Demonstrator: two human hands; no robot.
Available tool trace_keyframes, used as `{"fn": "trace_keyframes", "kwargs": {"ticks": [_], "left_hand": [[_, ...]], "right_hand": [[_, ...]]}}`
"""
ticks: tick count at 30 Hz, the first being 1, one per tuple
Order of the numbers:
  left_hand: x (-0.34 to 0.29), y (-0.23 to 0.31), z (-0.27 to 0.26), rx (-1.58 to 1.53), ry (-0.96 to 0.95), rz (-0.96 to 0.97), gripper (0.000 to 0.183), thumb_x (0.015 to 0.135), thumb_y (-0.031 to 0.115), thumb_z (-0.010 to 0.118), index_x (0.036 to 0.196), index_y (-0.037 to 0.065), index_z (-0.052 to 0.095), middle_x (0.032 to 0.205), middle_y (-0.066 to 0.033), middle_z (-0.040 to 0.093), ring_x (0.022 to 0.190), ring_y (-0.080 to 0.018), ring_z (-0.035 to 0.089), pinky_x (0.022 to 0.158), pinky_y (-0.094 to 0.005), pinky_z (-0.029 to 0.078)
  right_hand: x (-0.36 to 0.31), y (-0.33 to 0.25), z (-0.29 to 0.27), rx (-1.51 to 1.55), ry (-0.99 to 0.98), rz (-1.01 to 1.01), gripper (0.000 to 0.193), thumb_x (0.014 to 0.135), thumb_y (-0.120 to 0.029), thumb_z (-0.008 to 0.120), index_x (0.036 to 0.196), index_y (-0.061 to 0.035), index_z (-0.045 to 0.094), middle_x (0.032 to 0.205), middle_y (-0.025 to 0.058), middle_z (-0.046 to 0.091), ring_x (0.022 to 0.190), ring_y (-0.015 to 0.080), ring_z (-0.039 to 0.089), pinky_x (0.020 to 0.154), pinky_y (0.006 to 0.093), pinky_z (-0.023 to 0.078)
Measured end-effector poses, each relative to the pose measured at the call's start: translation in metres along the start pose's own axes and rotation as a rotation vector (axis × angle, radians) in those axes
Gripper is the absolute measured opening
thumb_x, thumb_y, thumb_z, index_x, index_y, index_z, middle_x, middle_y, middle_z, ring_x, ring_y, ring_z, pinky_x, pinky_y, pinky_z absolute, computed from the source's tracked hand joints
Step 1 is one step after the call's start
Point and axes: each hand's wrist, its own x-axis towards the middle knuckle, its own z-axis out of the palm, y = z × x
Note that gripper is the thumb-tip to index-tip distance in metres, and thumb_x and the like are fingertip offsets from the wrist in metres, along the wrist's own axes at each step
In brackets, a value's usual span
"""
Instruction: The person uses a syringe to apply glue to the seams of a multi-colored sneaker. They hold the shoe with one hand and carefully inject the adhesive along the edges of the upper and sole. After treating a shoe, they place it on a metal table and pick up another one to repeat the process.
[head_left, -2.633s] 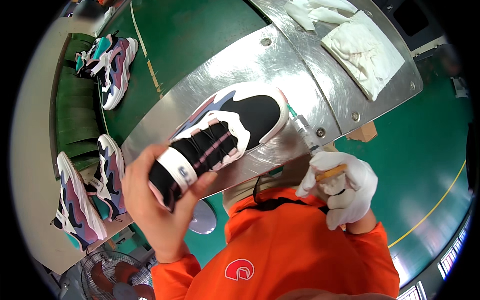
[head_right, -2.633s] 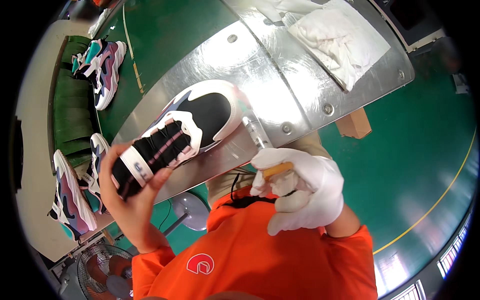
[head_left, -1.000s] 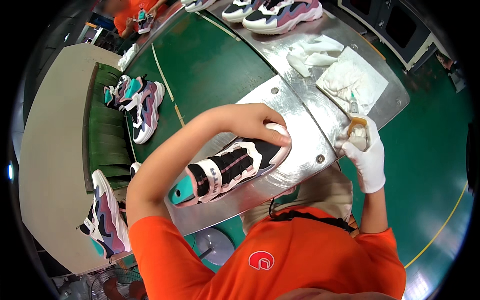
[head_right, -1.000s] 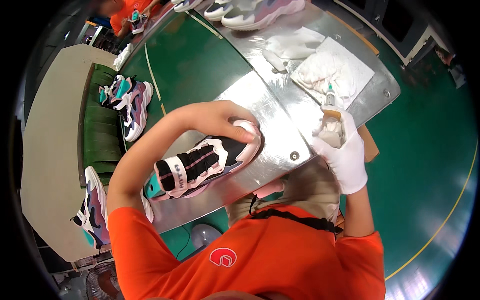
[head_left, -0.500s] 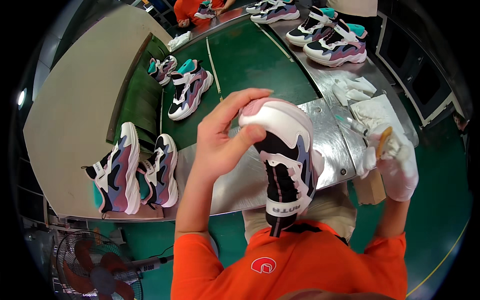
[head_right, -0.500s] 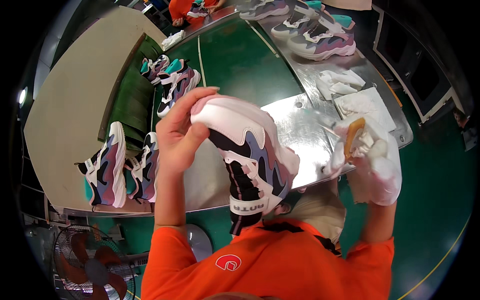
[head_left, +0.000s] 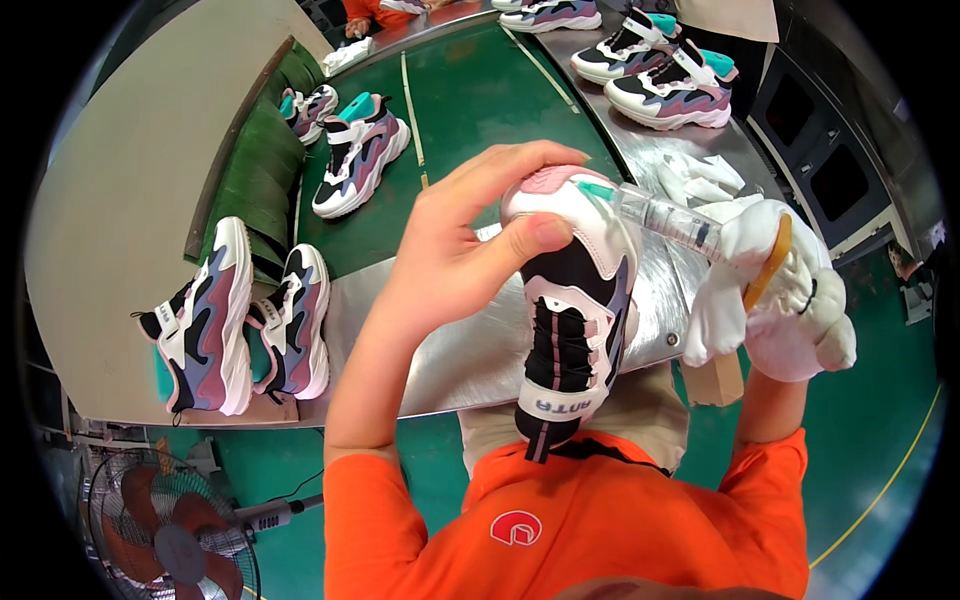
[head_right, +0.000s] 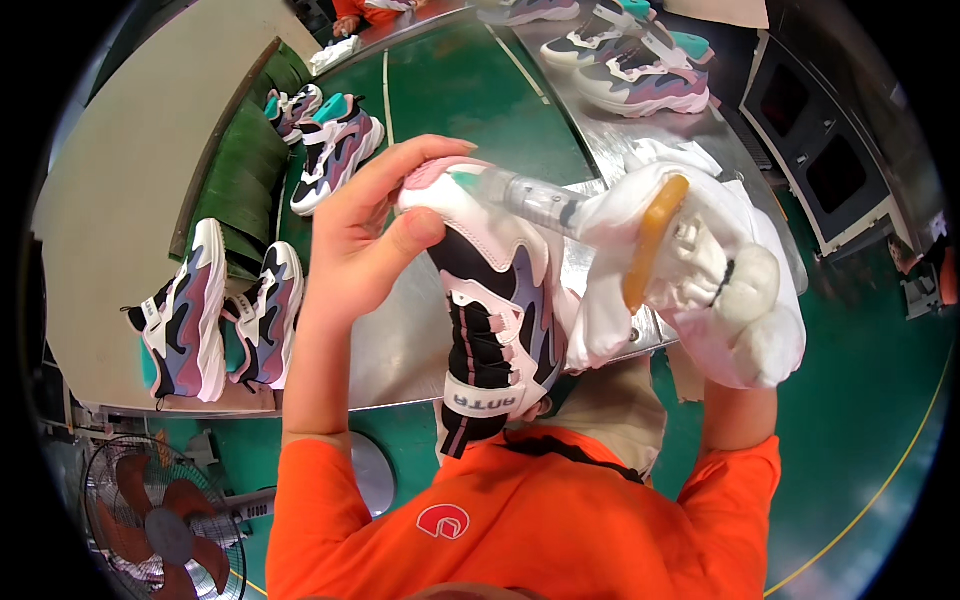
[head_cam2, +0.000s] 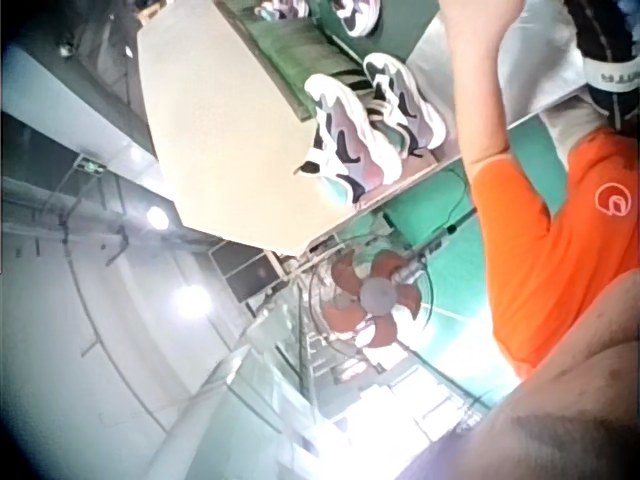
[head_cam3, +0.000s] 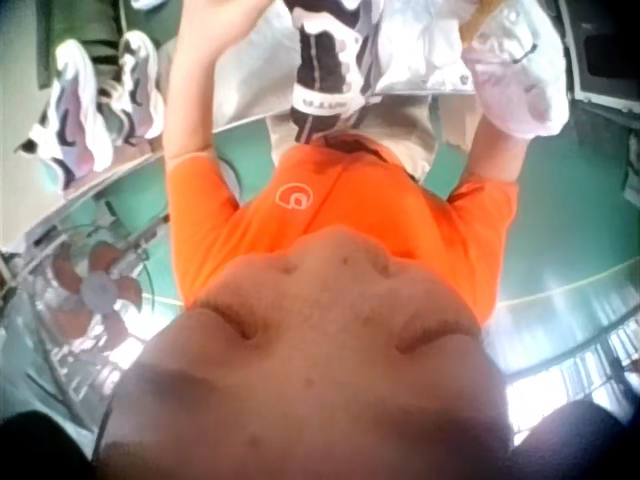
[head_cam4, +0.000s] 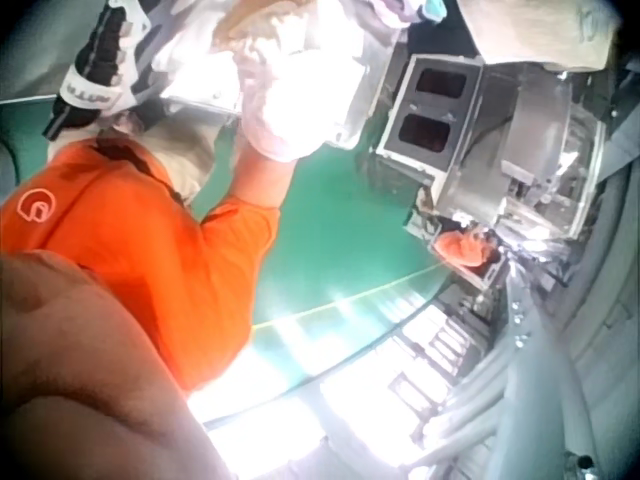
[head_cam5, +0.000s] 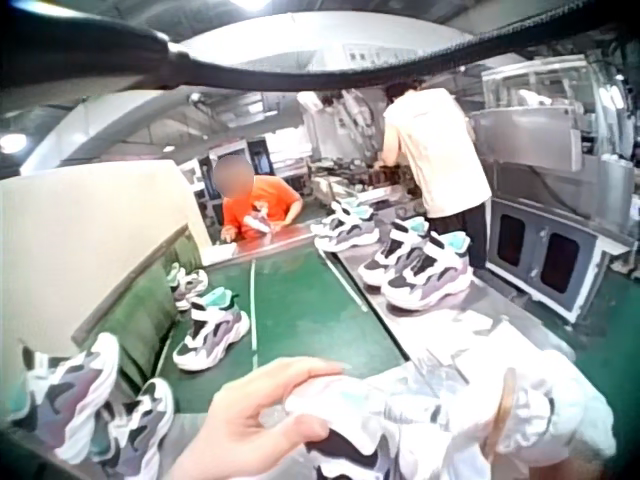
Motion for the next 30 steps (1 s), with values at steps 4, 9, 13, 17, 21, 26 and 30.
{"fn": "trace_keyframes", "kwargs": {"ticks": [4, 9, 13, 17, 21, 26, 30], "left_hand": [[-0.007, -0.009, -0.010, -0.004, -0.019, -0.026, 0.054, 0.091, 0.032, 0.065, 0.126, -0.008, 0.053, 0.114, -0.0120, 0.062, 0.103, -0.0173, 0.058, 0.092, -0.0297, 0.045], [-0.017, -0.030, -0.016, -0.146, 0.153, -0.106, 0.056, 0.091, 0.035, 0.065, 0.126, -0.007, 0.053, 0.114, -0.0107, 0.062, 0.103, -0.0154, 0.058, 0.091, -0.0280, 0.044], [-0.029, -0.061, -0.028, -0.221, 0.279, -0.159, 0.053, 0.092, 0.031, 0.064, 0.127, -0.007, 0.053, 0.118, -0.0115, 0.061, 0.106, -0.0160, 0.057, 0.094, -0.0275, 0.043], [-0.046, -0.087, -0.034, -0.285, 0.415, -0.230, 0.057, 0.095, 0.036, 0.059, 0.130, -0.008, 0.048, 0.121, -0.0127, 0.059, 0.109, -0.0173, 0.057, 0.094, -0.0275, 0.043], [-0.057, -0.104, -0.031, -0.345, 0.495, -0.266, 0.058, 0.095, 0.036, 0.057, 0.132, -0.007, 0.046, 0.125, -0.0141, 0.057, 0.112, -0.0181, 0.057, 0.096, -0.0283, 0.044], [-0.071, -0.121, -0.033, -0.362, 0.590, -0.405, 0.056, 0.098, 0.037, 0.052, 0.131, -0.008, 0.045, 0.123, -0.0155, 0.058, 0.113, -0.0209, 0.057, 0.097, -0.0324, 0.045], [-0.079, -0.133, -0.038, -0.433, 0.568, -0.453, 0.054, 0.100, 0.037, 0.045, 0.130, -0.008, 0.046, 0.120, -0.0164, 0.060, 0.109, -0.0219, 0.060, 0.095, -0.0334, 0.047]], "right_hand": [[0.007, 0.008, 0.000, -0.063, -0.010, 0.071, 0.074, 0.066, -0.046, 0.069, 0.105, 0.0157, 0.057, 0.083, 0.0163, 0.061, 0.063, 0.0229, 0.061, 0.058, 0.0294, 0.050], [0.021, 0.013, 0.003, -0.024, 0.049, 0.245, 0.064, 0.067, -0.035, 0.066, 0.107, 0.0139, 0.056, 0.085, 0.0163, 0.061, 0.068, 0.0224, 0.061, 0.059, 0.0291, 0.051], [0.024, 0.038, -0.008, 0.007, 0.072, 0.361, 0.062, 0.070, -0.034, 0.066, 0.109, 0.0127, 0.055, 0.084, 0.0156, 0.060, 0.066, 0.0215, 0.059, 0.058, 0.0285, 0.049], [0.020, 0.065, -0.021, 0.056, 0.100, 0.448, 0.059, 0.073, -0.033, 0.065, 0.111, 0.0115, 0.054, 0.082, 0.0150, 0.060, 0.064, 0.0205, 0.056, 0.057, 0.0280, 0.048], [0.009, 0.088, -0.033, 0.133, 0.116, 0.506, 0.057, 0.075, -0.032, 0.064, 0.113, 0.0103, 0.053, 0.081, 0.0143, 0.059, 0.063, 0.0196, 0.053, 0.056, 0.0275, 0.047], [-0.009, 0.107, -0.047, 0.251, 0.123, 0.545, 0.055, 0.079, -0.030, 0.064, 0.115, 0.0088, 0.052, 0.080, 0.0135, 0.058, 0.061, 0.0184, 0.050, 0.054, 0.0268, 0.045], [-0.026, 0.112, -0.054, 0.324, 0.119, 0.559, 0.053, 0.082, -0.029, 0.063, 0.117, 0.0076, 0.051, 0.079, 0.0128, 0.057, 0.059, 0.0174, 0.047, 0.053, 0.0263, 0.044]]}}
